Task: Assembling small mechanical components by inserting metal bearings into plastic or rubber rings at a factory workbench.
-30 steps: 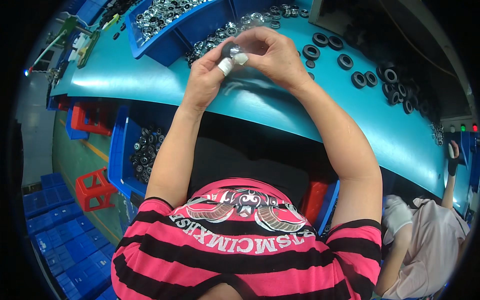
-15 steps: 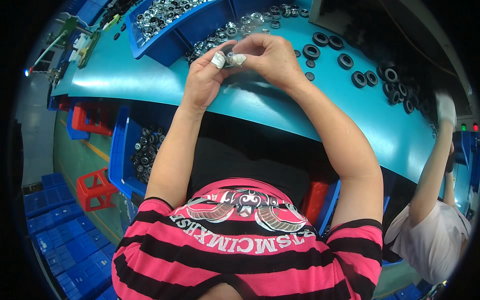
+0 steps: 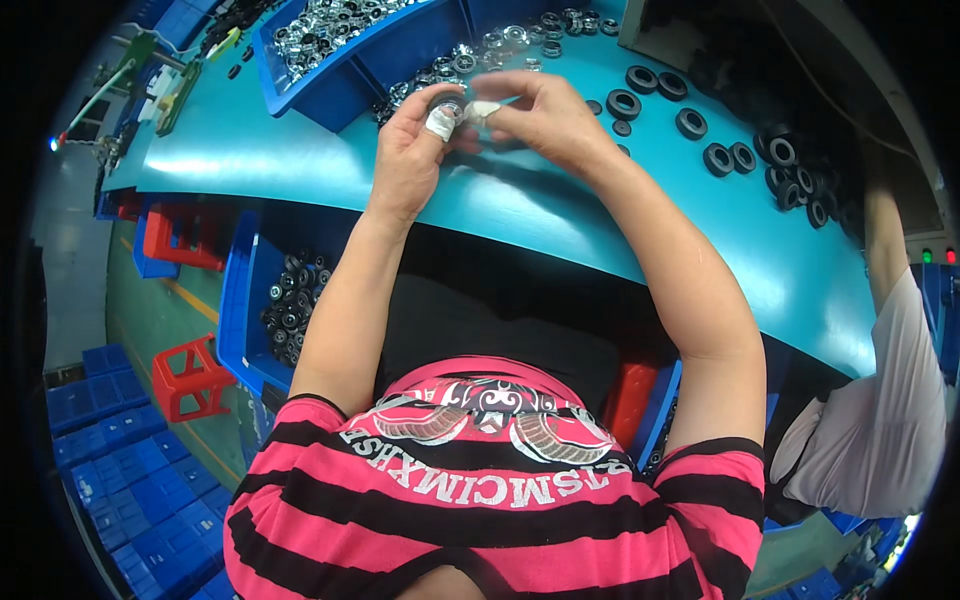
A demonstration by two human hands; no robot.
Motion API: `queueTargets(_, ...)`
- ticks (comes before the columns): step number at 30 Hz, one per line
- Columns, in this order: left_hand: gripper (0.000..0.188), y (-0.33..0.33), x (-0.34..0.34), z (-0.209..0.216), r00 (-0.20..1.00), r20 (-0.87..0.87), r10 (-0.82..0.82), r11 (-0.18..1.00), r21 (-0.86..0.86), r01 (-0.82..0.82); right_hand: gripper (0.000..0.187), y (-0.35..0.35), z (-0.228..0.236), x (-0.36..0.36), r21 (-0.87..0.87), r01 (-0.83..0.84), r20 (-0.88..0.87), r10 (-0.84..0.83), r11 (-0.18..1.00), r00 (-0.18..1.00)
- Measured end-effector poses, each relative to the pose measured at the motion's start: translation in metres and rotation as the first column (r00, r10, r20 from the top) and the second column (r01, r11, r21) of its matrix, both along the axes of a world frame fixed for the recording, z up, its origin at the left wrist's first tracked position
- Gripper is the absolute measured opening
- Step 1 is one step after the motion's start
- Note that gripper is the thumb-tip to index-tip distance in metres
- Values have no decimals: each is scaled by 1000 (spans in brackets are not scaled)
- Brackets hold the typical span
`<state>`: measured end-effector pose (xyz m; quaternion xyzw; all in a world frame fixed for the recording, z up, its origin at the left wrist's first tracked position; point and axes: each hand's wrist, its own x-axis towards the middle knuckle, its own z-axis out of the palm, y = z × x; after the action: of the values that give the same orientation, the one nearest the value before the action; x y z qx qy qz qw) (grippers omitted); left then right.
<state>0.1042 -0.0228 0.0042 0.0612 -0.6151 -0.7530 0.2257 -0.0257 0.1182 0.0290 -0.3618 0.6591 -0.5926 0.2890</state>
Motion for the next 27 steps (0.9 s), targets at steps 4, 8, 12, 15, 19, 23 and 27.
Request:
queueTargets(4, 26, -2, 2, -2, 1000, 29, 5, 997, -80, -3, 42, 1, -1, 6, 69, -55, -117, 62, 996, 991)
queueTargets(8, 28, -4, -1, 0, 993, 97, -62, 998, -13, 64, 37, 0, -11, 1, 27, 6, -149, -2, 1000, 989)
queueTargets(12, 33, -1, 0, 7, 988, 109, -108, 993, -34, 112, 37, 3, -7, -3, 16, 16, -53, -15, 1000, 998)
queueTargets(15, 33, -2, 0, 5, 989, 99, -108, 994, 11, 108, 37, 4, -5, -2, 3, 16, -61, -15, 1000, 998)
queueTargets(19, 28, 0, 0, 7, 997, 78, -24, 1000, 21, 23, 37, 4, -4, 2, -77, -24, -35, 22, 997, 999)
queueTargets(23, 24, 2, 1, 9, 996, 63, 57, 998, -27, -55, 36, 3, -1, 8, -79, -31, -69, 26, 996, 997)
queueTargets(27, 22, 8, 1, 13, 985, 65, 160, 983, -98, -153, 36, 3, -4, 11, -83, -21, -77, 14, 996, 997)
